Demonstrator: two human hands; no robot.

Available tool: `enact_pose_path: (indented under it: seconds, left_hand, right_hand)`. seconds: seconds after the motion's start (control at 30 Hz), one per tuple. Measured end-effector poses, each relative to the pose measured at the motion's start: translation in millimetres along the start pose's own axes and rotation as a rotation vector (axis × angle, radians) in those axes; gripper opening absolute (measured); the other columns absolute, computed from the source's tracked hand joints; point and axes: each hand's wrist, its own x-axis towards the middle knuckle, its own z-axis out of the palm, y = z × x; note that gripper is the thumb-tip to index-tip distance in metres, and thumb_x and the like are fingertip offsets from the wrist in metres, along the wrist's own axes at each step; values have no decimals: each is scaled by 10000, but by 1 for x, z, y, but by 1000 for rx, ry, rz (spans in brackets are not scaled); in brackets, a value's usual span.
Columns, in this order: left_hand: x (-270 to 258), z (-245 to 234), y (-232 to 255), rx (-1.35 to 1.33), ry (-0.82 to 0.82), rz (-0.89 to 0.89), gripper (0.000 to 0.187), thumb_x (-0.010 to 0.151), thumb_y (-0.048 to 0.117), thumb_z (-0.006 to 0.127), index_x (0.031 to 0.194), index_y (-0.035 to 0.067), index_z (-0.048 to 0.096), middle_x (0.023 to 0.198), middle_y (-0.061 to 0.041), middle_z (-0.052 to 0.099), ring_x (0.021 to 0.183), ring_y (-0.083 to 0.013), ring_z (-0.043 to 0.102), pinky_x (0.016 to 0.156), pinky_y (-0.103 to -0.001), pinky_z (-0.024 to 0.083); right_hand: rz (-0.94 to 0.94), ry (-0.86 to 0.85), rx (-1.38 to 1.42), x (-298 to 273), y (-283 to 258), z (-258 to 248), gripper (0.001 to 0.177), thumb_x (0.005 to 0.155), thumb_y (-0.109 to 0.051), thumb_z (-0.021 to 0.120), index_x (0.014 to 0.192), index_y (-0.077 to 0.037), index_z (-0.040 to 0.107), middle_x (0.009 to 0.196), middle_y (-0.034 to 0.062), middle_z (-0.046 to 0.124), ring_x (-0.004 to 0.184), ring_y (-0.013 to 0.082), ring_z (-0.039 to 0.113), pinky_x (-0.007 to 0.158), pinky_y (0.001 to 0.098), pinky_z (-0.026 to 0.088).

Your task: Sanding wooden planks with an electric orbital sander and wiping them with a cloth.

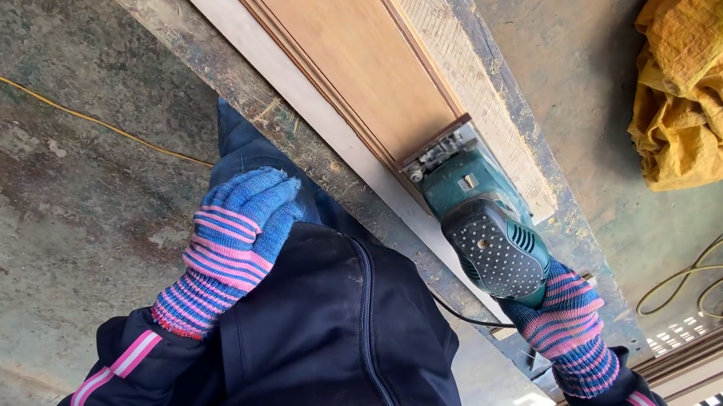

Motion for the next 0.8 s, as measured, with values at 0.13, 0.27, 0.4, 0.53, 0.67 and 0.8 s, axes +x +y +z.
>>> enact_pose_path:
  seconds: [0.13, 0.27, 0.4, 0.53, 0.67, 0.8]
  left_hand:
    - [1, -1, -2, 4, 0, -1, 319, 956, 210, 723, 1247, 83, 696, 1273, -145, 668, 1219, -354, 626, 1078, -479, 481]
    - [3, -1, -2, -24, 3, -2, 312, 964, 203, 722, 1254, 90, 695, 1271, -136, 672, 1224, -349, 630, 1083, -477, 484]
    - [4, -3, -3, -22, 0, -8, 320, 961, 211, 723, 1257, 93, 701, 1268, -133, 676, 1217, -348, 633, 1073, -478, 488]
    - [4, -5, -5, -9, -2, -22, 312, 961, 213, 720, 1251, 97, 708, 1267, -132, 680, 1214, -348, 636, 1074, -479, 488]
    - [3, -4, -9, -2, 9, -8, 320, 963, 222, 717, 1255, 92, 703, 1268, -134, 680, 1215, -350, 635, 1066, -476, 488]
    - [2, -5, -12, 0, -7, -37, 325, 960, 229, 717, 1256, 96, 709, 1269, -136, 681, 1215, -349, 632, 1071, -475, 487]
  right_hand:
    - [-12, 0, 95, 2, -22, 4, 591, 767, -33, 801, 1333, -91, 643, 1221, 81, 762, 1140, 174, 725, 962, 318, 569]
    - [-8, -32, 161, 4, -19, 6, 598, 772, -22, 791, 1344, -89, 632, 1240, 75, 755, 1149, 171, 722, 975, 318, 571]
    - [1, -13, 157, 4, -9, 9, 584, 783, -18, 800, 1342, -78, 642, 1239, 81, 759, 1150, 175, 724, 980, 316, 568]
    - [69, -83, 421, 12, -3, 10, 586, 787, -20, 768, 1352, -84, 624, 1288, 60, 732, 1191, 158, 699, 1024, 313, 549]
    - [26, 8, 200, 9, -5, 11, 551, 762, -6, 807, 1293, -66, 671, 1212, 82, 763, 1129, 171, 724, 972, 325, 574]
    - [-10, 15, 120, 10, -7, 8, 527, 764, -23, 824, 1271, -69, 690, 1176, 87, 781, 1113, 179, 739, 977, 329, 579]
